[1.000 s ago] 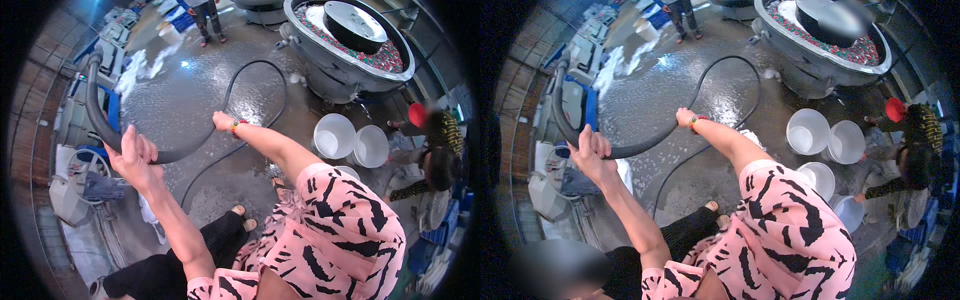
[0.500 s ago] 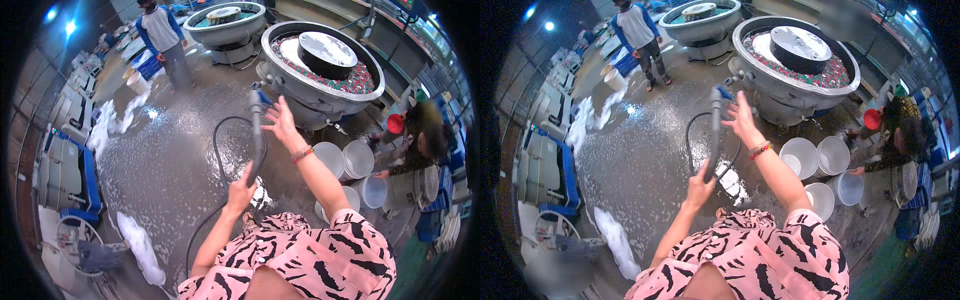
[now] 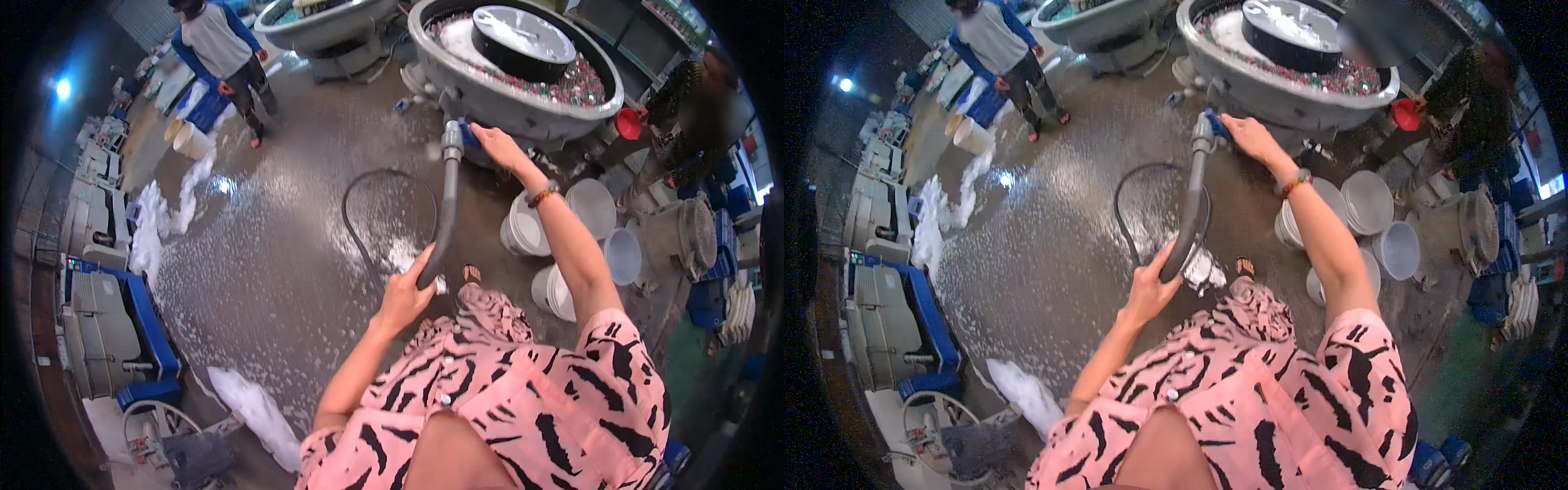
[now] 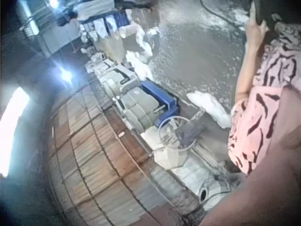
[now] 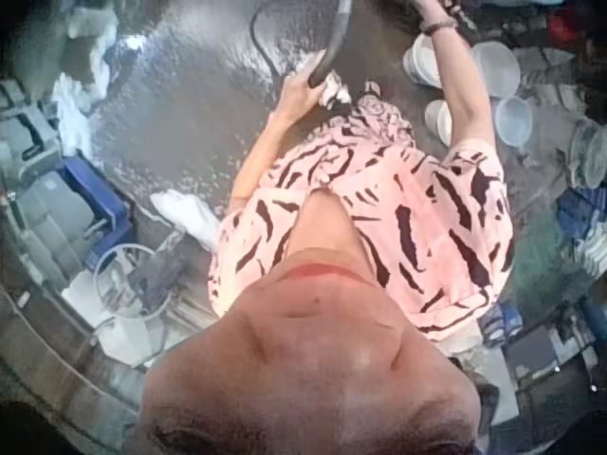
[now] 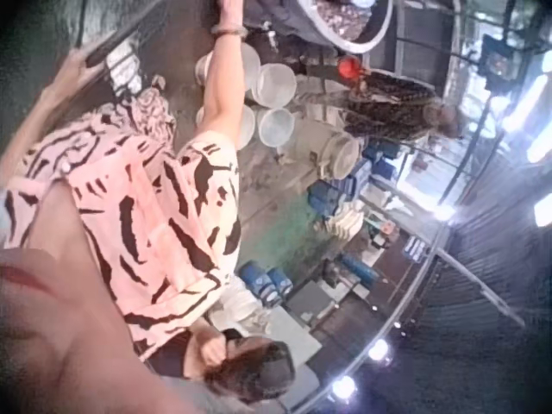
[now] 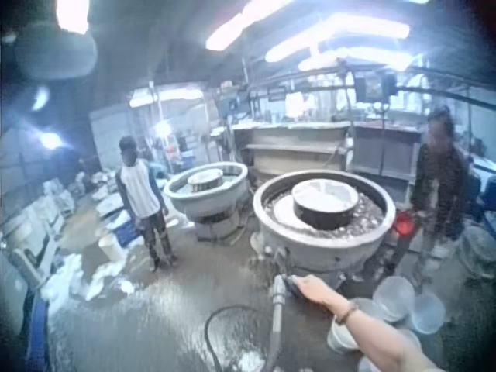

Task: The person uses a hose to spray water onto a factory floor and around various machines, directing the water stream to wash away soap and debris.

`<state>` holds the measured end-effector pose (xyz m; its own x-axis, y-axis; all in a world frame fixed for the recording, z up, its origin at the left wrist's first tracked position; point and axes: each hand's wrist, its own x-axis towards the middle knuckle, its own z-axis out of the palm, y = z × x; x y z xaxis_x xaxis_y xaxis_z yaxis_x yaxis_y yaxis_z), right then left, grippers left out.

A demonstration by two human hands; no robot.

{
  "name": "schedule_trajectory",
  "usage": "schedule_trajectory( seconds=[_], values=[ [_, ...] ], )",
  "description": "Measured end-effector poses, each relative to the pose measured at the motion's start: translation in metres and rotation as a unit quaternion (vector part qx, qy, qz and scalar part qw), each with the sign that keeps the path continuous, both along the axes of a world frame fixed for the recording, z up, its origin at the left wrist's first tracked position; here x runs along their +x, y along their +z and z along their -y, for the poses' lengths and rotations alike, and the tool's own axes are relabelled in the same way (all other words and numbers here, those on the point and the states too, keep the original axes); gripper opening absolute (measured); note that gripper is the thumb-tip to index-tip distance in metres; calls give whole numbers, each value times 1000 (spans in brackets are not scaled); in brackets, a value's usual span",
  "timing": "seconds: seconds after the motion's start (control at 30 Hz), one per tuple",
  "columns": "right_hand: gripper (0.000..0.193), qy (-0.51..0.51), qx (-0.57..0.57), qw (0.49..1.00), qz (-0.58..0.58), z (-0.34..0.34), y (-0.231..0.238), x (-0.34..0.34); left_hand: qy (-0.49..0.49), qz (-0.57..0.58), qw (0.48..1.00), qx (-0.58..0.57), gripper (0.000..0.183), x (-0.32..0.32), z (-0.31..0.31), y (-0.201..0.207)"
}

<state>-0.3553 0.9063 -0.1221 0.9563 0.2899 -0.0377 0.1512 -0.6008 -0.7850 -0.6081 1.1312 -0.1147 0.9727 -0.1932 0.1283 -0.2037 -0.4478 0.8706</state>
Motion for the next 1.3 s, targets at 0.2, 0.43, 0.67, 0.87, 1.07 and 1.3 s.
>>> schedule_trajectory(
  seconds=[0.2, 0.43, 0.67, 0.87, 1.07, 1.3],
  values=[
    [41, -8, 231, 959, 164, -26, 37, 23, 45, -77, 996, -30, 57, 53, 5, 50],
    [37, -237, 281, 908, 200, -16, 11, 129, 26, -15, 999, 32, 61, 147, 72, 55],
    [43, -133, 667, 728, 86, 31, 10, 239, 3, -118, 993, -18, 61, 243, 111, 55],
    [44, 34, 770, 637, 33, 55, -35, 312, -2, -152, 988, 14, 65, 299, 154, 46],
    [19, -257, 679, 687, 17, 41, -55, 319, 19, -80, 994, 73, 70, 318, 166, 26],
    [31, -161, 684, 583, -407, 65, -28, 269, 23, -52, 990, 132, 65, 299, 166, 7]
  ],
)
